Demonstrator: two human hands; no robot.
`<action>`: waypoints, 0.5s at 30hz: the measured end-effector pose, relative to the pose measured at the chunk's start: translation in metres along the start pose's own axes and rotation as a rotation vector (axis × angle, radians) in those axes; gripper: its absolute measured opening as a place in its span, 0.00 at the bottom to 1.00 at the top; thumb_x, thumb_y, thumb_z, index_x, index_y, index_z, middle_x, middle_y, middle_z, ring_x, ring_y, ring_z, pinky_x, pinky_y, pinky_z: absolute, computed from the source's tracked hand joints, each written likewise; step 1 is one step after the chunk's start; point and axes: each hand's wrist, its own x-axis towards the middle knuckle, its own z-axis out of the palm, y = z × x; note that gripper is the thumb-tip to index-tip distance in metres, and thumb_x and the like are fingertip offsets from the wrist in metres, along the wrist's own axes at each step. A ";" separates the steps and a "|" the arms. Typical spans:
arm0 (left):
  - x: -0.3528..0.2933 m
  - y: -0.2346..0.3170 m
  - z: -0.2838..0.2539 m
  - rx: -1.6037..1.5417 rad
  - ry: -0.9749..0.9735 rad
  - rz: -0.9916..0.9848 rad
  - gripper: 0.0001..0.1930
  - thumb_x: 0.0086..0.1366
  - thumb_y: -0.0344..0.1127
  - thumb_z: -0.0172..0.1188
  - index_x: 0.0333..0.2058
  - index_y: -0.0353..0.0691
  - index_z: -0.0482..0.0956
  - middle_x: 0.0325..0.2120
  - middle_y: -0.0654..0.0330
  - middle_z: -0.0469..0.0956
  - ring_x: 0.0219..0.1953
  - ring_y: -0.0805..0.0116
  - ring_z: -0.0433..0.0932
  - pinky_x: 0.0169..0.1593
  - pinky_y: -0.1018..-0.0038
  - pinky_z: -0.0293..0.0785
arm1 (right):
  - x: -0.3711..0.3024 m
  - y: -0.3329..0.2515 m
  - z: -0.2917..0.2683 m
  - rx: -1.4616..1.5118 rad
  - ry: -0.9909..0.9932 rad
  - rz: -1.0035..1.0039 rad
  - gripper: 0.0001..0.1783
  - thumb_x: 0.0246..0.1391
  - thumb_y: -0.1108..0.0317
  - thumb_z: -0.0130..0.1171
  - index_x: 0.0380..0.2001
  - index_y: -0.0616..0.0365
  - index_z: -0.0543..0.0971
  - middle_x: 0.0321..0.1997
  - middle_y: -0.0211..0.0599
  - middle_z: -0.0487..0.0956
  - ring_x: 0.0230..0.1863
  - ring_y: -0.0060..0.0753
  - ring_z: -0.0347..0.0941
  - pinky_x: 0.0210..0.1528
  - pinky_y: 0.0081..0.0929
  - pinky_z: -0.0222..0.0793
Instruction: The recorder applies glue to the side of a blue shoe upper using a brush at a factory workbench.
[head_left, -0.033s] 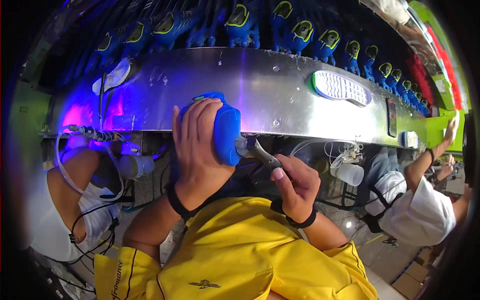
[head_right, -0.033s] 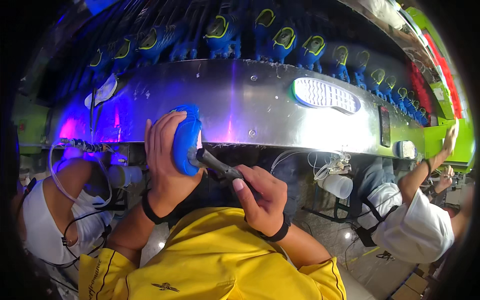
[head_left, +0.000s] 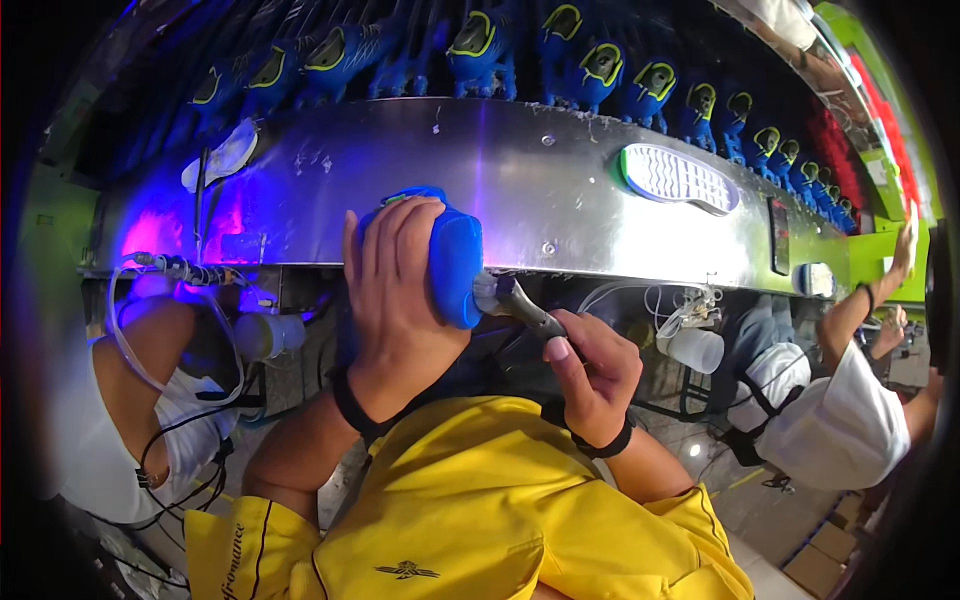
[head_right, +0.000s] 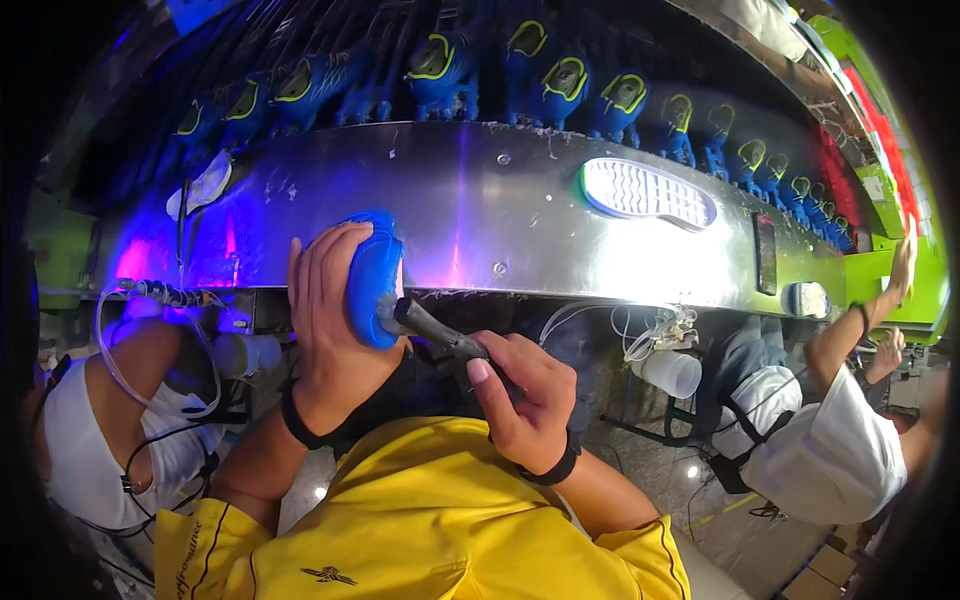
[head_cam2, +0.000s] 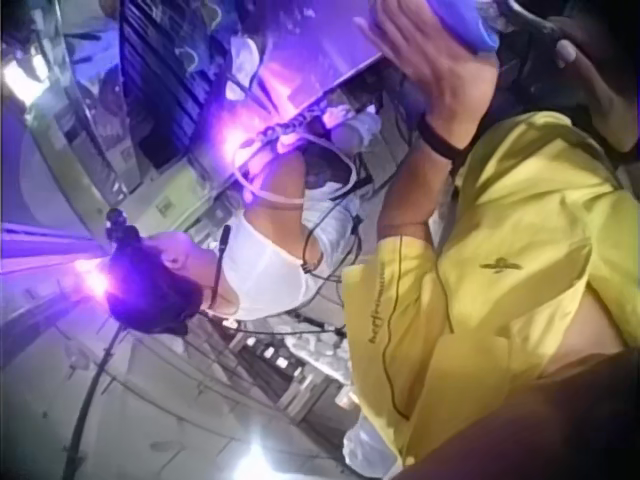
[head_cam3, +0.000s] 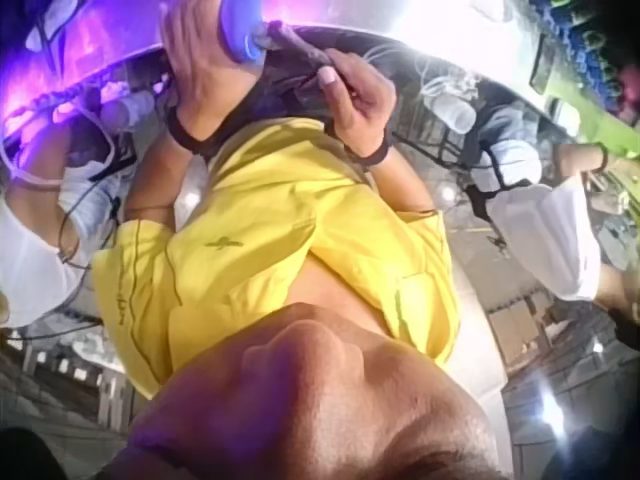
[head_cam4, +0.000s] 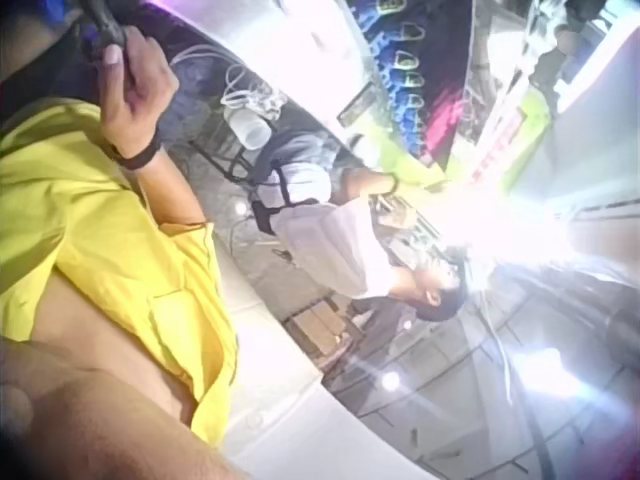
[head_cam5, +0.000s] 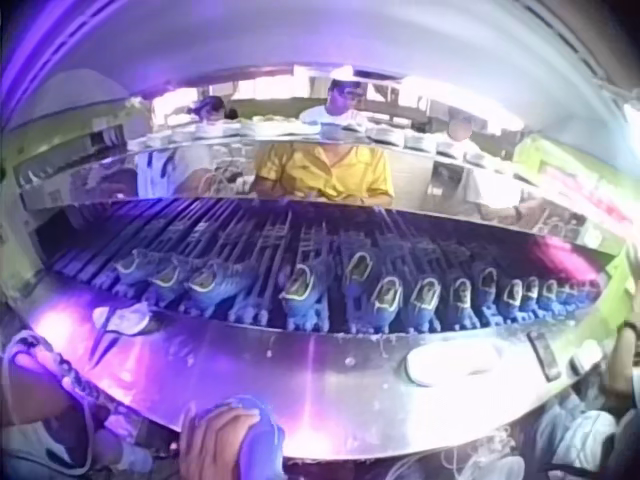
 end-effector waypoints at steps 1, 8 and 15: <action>0.005 0.003 0.000 0.040 -0.025 -0.025 0.38 0.51 0.30 0.74 0.62 0.40 0.71 0.58 0.50 0.77 0.64 0.44 0.74 0.76 0.40 0.54 | 0.001 -0.002 -0.004 -0.035 0.025 -0.024 0.10 0.64 0.73 0.65 0.45 0.69 0.85 0.28 0.43 0.79 0.26 0.33 0.74 0.33 0.27 0.68; 0.037 0.011 -0.004 0.053 -0.116 -0.034 0.38 0.50 0.27 0.72 0.62 0.40 0.70 0.56 0.49 0.76 0.62 0.42 0.74 0.74 0.40 0.56 | 0.036 -0.026 -0.029 -0.283 0.093 -0.122 0.11 0.61 0.75 0.67 0.46 0.68 0.85 0.27 0.40 0.79 0.23 0.30 0.73 0.28 0.23 0.66; 0.068 -0.012 -0.013 -0.028 -0.241 -0.037 0.37 0.45 0.25 0.71 0.58 0.38 0.72 0.53 0.47 0.77 0.59 0.39 0.75 0.66 0.51 0.70 | 0.085 -0.008 -0.033 -0.227 -0.013 -0.198 0.12 0.61 0.72 0.67 0.46 0.67 0.87 0.28 0.42 0.80 0.24 0.30 0.75 0.29 0.26 0.68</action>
